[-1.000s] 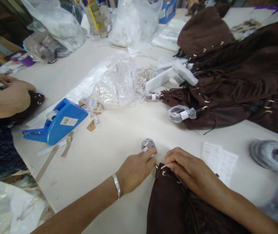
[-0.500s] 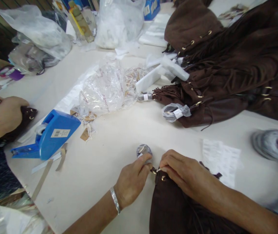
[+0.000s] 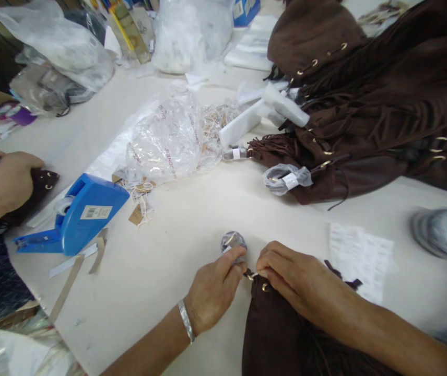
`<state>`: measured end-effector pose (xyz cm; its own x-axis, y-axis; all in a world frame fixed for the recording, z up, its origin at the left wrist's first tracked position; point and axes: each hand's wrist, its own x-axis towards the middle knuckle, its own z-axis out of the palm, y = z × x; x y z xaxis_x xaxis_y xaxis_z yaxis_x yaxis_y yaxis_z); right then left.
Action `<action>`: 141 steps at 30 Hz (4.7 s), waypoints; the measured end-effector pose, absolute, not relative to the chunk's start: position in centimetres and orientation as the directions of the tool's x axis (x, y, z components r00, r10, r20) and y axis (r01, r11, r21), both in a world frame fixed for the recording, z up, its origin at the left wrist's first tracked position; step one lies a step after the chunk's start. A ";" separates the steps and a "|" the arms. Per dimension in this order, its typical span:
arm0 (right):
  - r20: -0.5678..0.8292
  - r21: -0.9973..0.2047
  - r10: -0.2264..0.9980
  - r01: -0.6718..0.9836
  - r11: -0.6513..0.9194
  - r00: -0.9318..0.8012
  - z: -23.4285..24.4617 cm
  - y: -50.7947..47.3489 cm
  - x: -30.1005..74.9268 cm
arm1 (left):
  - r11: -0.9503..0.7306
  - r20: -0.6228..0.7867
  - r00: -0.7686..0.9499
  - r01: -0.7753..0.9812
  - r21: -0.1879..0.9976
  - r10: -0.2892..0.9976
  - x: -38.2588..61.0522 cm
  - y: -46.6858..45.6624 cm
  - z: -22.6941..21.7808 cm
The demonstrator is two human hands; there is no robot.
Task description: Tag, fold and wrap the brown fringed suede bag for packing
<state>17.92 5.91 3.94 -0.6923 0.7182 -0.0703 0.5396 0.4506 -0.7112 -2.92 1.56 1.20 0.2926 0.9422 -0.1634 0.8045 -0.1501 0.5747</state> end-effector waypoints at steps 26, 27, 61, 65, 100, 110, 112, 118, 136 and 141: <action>-0.174 -0.707 0.751 0.612 0.354 -0.636 3.2 4.2 17.5 | -0.193 0.190 0.098 0.783 0.591 0.977 -2.3 -0.6 -0.7; -0.172 -0.701 0.757 0.618 0.356 -0.630 3.2 4.2 17.5 | -0.147 0.160 0.061 0.776 0.613 0.985 -2.0 -1.2 -0.5; -0.029 -0.415 0.787 0.724 0.552 -0.617 2.9 2.3 16.1 | 0.145 -0.281 0.130 0.613 0.777 0.951 -0.4 -1.3 0.3; -0.001 -0.404 0.761 0.697 0.593 -0.649 2.9 2.5 16.3 | -0.061 -0.151 0.202 0.770 0.635 0.968 -0.5 -1.0 0.3; -0.190 -0.884 0.846 0.461 0.073 -0.498 3.9 4.5 16.6 | 0.262 -0.283 -0.028 -0.296 0.918 0.959 -1.0 -1.7 1.7; 0.082 -0.793 0.859 0.489 0.363 -0.505 4.1 4.1 16.7 | 0.330 -0.344 -0.090 -0.141 0.933 0.934 1.3 -0.9 0.9; 0.120 -0.763 0.846 0.497 0.413 -0.519 4.0 4.2 16.6 | 0.311 -0.324 -0.100 -0.128 0.942 0.941 1.4 -1.1 1.0; 0.048 -0.845 0.863 0.440 0.304 -0.503 4.2 4.1 16.6 | 0.290 -0.309 -0.093 -0.177 0.941 0.947 1.4 -1.0 1.1; -0.012 -0.601 0.858 0.690 0.404 -0.513 4.4 5.5 22.0 | 0.465 -0.379 0.269 -0.545 0.698 0.885 -0.9 -0.9 1.6; -0.193 -0.602 0.700 0.646 0.469 -0.687 4.7 4.1 23.9 | 0.554 -0.400 0.383 -0.562 0.614 0.833 -2.3 -1.3 1.7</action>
<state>23.90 4.14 4.70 -0.6874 0.7003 -0.1925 0.6462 0.4686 -0.6023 -2.34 -1.27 1.73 0.3833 0.8326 -0.3998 -0.5620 0.5538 0.6144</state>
